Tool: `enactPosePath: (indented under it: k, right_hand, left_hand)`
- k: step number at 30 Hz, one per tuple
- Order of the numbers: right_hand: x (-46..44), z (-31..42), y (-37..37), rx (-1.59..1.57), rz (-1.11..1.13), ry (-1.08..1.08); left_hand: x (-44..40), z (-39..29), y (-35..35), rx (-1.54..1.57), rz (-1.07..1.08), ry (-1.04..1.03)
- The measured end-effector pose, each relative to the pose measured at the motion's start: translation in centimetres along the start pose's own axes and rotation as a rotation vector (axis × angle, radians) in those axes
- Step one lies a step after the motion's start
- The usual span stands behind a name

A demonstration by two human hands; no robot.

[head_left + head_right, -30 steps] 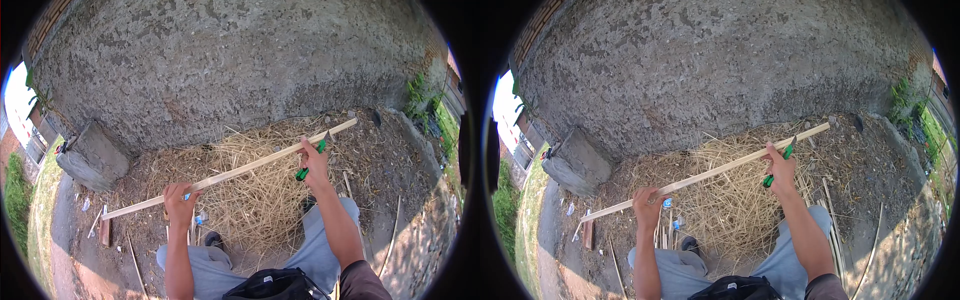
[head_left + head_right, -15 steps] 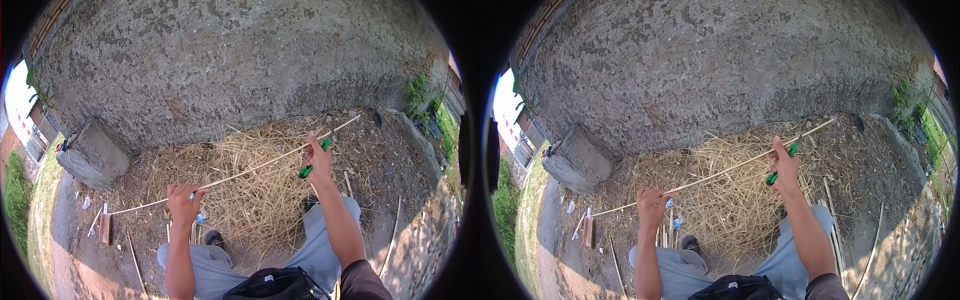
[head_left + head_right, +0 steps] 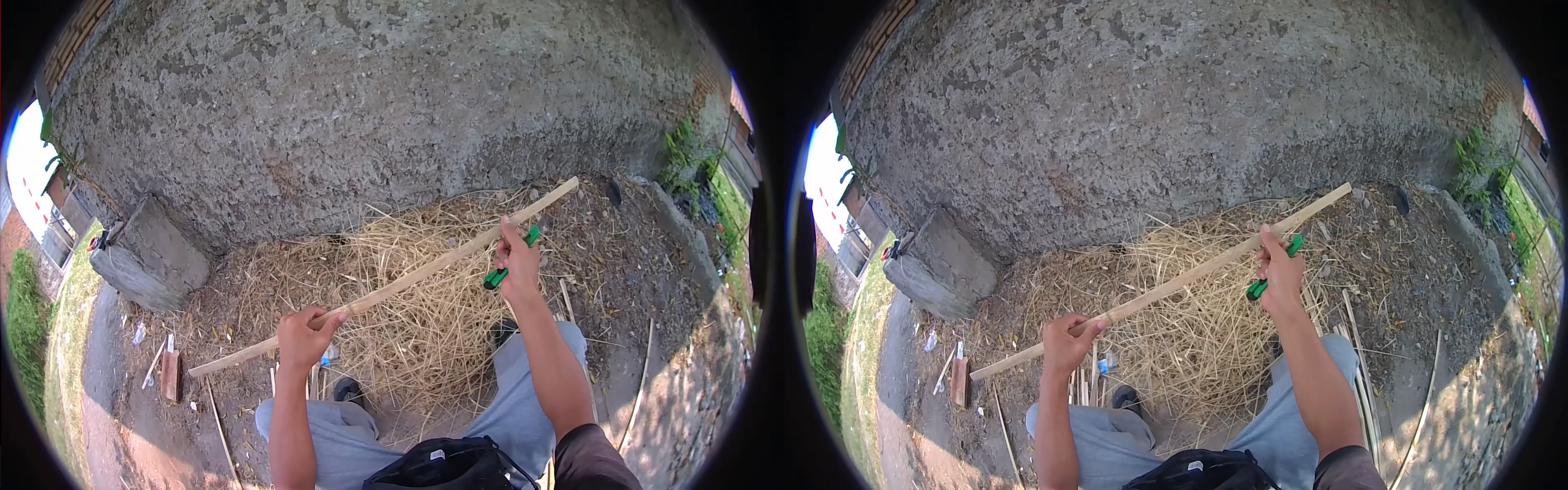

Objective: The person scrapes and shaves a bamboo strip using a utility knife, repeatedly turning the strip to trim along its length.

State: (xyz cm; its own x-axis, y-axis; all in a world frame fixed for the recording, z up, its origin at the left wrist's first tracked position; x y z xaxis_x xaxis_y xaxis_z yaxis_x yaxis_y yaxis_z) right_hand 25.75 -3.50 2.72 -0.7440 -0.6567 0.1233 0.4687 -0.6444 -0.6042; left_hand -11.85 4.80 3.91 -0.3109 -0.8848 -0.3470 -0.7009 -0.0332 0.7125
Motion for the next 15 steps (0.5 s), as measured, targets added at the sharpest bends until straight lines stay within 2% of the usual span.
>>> enactPosePath:
  k: [4, 15]
  right_hand:
    - [0.05, -0.02, -0.06, 0.027, 0.001, -0.011]
    - [0.39, -0.40, -0.21, 0.063, 0.007, -0.029]
  left_hand:
    - [-0.09, -0.21, 0.15, -0.052, -0.033, -0.072]
    - [0.22, -0.61, 0.82, -0.076, 0.006, -0.012]
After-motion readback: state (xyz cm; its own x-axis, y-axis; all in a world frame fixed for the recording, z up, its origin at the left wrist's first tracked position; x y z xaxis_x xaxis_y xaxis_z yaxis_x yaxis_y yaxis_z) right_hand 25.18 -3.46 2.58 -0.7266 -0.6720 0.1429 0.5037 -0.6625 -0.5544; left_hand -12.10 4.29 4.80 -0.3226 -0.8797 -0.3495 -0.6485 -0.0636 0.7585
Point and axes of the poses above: each hand's wrist, its own x-axis away from the middle knuckle, its own y-axis out of the back of the hand, z = x × y, the point moved 4 cm from there along -x, towards the middle knuckle, and after that the axes turned 1 degree about z, right-handed, at the moved point
